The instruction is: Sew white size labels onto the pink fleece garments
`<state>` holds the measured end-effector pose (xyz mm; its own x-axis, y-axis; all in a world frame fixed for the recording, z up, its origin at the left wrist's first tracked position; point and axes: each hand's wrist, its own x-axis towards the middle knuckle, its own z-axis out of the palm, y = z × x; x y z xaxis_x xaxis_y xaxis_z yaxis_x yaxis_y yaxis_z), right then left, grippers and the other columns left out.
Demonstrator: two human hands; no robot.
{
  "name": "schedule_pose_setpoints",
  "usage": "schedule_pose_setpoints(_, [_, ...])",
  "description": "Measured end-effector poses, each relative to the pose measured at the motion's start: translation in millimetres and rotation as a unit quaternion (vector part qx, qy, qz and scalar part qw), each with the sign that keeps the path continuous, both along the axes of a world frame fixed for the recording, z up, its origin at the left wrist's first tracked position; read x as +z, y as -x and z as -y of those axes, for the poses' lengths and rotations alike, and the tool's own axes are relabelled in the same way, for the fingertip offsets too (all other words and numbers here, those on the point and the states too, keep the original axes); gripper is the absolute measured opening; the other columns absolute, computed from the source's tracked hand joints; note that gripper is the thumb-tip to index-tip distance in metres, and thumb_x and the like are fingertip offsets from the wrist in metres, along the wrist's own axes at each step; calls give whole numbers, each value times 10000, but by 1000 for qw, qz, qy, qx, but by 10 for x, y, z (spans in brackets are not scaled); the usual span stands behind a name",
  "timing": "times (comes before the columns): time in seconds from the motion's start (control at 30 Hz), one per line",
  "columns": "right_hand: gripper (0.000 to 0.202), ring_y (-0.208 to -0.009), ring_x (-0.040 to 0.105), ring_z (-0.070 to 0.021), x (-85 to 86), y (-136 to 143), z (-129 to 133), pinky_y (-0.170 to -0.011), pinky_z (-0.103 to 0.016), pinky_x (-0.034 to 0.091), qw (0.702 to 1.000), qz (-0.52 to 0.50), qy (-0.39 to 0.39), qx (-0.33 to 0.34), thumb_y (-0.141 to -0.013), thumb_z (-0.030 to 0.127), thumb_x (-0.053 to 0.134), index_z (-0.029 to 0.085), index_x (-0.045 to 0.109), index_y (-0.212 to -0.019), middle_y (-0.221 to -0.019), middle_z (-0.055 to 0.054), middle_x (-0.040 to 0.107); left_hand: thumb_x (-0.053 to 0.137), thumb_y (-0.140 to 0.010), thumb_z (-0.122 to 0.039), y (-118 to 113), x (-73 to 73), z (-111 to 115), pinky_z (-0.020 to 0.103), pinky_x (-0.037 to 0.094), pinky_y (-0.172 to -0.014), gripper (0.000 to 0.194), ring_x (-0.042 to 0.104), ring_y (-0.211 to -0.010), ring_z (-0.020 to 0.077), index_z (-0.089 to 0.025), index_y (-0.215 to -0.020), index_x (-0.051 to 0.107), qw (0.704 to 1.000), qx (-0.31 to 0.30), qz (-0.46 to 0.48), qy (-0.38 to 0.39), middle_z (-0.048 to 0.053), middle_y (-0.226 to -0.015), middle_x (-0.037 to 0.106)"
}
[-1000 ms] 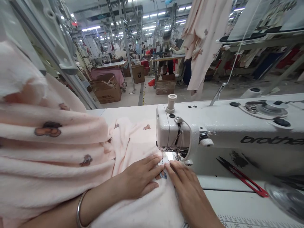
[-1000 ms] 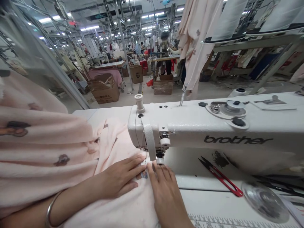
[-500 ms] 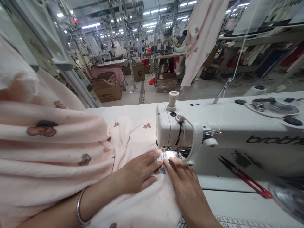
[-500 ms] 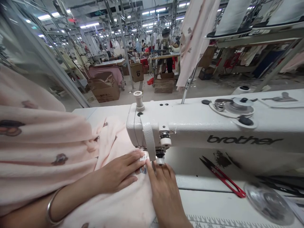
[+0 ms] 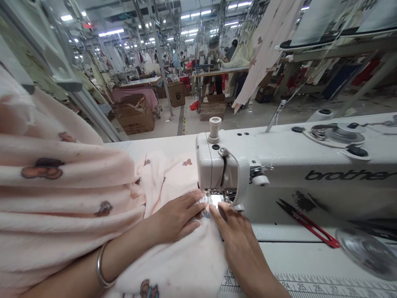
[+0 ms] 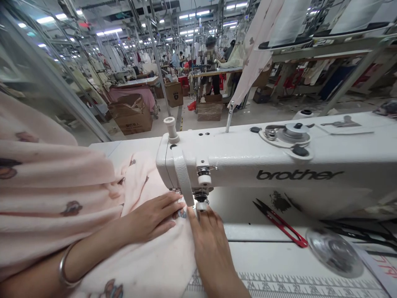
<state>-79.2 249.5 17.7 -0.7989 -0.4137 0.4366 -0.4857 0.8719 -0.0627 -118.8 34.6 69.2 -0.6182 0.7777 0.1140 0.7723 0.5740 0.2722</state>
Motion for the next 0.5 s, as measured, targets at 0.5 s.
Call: schedule_pose_setpoints(0.5, [546,-1297,358,-223,45,-183,16,-1010,-404,432,999,-26,28,23,-819,-37,293,135,444,-1314,-1328,-125,471,423,-922,-241,21,21,-63,413,364,-1074,388,392,-1255,242,-153,-1299,396,999,29,7,-23,133,-1296,451])
